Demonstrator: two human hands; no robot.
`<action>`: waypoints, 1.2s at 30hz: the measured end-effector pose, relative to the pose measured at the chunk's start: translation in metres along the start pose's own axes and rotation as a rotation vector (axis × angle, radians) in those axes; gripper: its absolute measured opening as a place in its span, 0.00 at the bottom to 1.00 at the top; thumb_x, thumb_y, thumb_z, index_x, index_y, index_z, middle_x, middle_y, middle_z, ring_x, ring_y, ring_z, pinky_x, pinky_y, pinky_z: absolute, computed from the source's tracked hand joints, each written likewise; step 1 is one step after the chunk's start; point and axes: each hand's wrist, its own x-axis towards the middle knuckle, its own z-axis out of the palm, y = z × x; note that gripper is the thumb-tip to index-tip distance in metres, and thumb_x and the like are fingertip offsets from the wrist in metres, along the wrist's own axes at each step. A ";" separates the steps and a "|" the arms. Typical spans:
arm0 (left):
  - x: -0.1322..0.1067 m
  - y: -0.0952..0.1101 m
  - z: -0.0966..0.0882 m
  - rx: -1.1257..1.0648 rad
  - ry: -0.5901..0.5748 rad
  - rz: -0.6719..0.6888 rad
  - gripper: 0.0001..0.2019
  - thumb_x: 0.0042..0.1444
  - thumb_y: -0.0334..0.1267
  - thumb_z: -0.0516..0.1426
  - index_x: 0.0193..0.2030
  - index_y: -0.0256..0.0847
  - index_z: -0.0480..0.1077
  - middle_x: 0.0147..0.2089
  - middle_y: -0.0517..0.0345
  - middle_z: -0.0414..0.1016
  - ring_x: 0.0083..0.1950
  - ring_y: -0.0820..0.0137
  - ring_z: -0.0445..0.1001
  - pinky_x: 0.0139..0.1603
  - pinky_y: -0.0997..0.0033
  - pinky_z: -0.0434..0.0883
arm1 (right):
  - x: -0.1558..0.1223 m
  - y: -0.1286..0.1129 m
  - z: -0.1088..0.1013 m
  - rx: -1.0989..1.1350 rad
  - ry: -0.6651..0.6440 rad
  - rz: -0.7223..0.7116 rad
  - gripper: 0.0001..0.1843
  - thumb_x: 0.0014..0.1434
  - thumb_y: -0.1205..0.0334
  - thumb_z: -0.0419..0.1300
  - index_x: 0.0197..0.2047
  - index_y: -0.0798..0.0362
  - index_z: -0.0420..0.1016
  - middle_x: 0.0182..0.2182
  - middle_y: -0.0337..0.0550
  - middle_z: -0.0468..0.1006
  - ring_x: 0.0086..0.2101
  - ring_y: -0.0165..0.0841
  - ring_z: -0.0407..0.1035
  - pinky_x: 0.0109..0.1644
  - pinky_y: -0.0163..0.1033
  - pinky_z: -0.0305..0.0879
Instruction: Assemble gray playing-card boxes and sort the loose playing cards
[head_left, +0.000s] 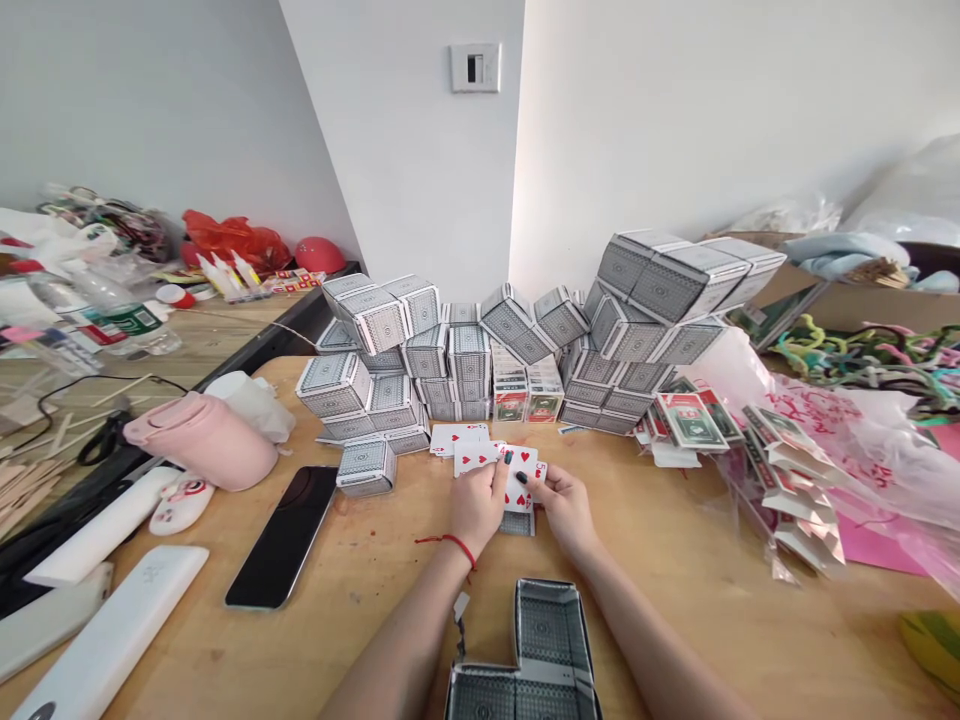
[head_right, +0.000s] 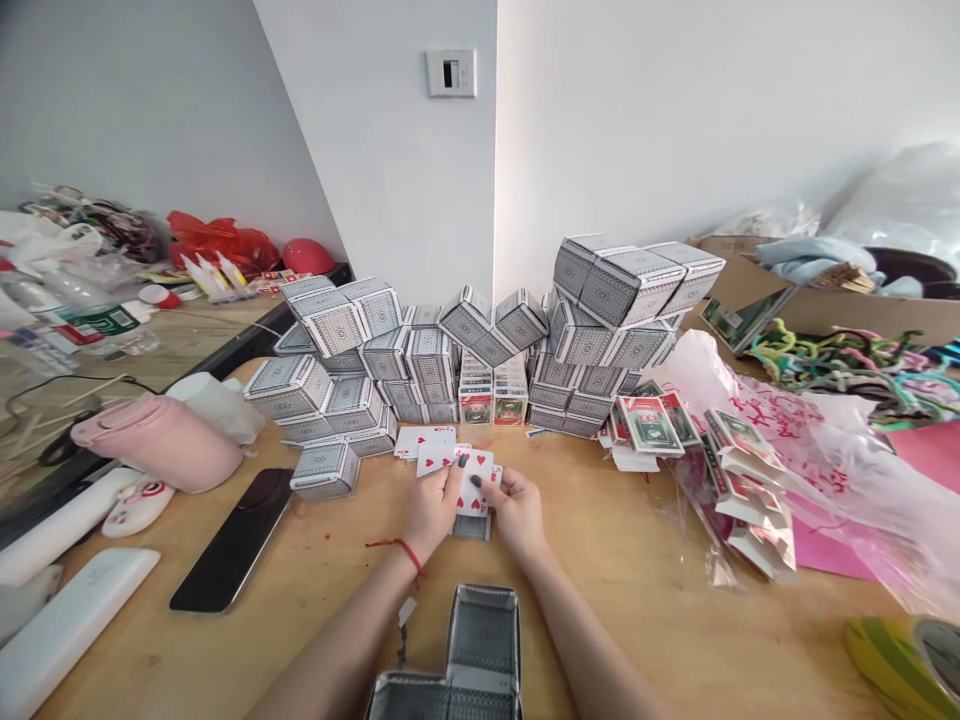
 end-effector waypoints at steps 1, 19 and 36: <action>0.000 0.000 0.000 0.027 0.003 0.008 0.23 0.55 0.49 0.44 0.15 0.39 0.60 0.15 0.58 0.59 0.19 0.74 0.55 0.25 0.71 0.47 | 0.000 0.000 0.000 0.004 0.001 0.000 0.18 0.39 0.52 0.65 0.32 0.55 0.75 0.26 0.43 0.78 0.26 0.36 0.71 0.32 0.40 0.68; 0.001 -0.002 0.001 0.052 0.038 -0.003 0.23 0.55 0.46 0.45 0.11 0.39 0.56 0.12 0.59 0.56 0.17 0.76 0.50 0.25 0.70 0.43 | -0.001 0.002 -0.003 -0.103 0.002 -0.110 0.17 0.49 0.49 0.57 0.34 0.54 0.73 0.28 0.42 0.76 0.26 0.33 0.67 0.31 0.36 0.64; -0.005 -0.001 0.008 0.338 0.214 0.205 0.16 0.58 0.38 0.43 0.23 0.39 0.63 0.18 0.57 0.66 0.20 0.73 0.63 0.23 0.72 0.52 | -0.006 0.002 0.002 -0.472 0.081 -0.260 0.17 0.54 0.53 0.51 0.36 0.56 0.72 0.23 0.42 0.73 0.23 0.31 0.65 0.27 0.33 0.61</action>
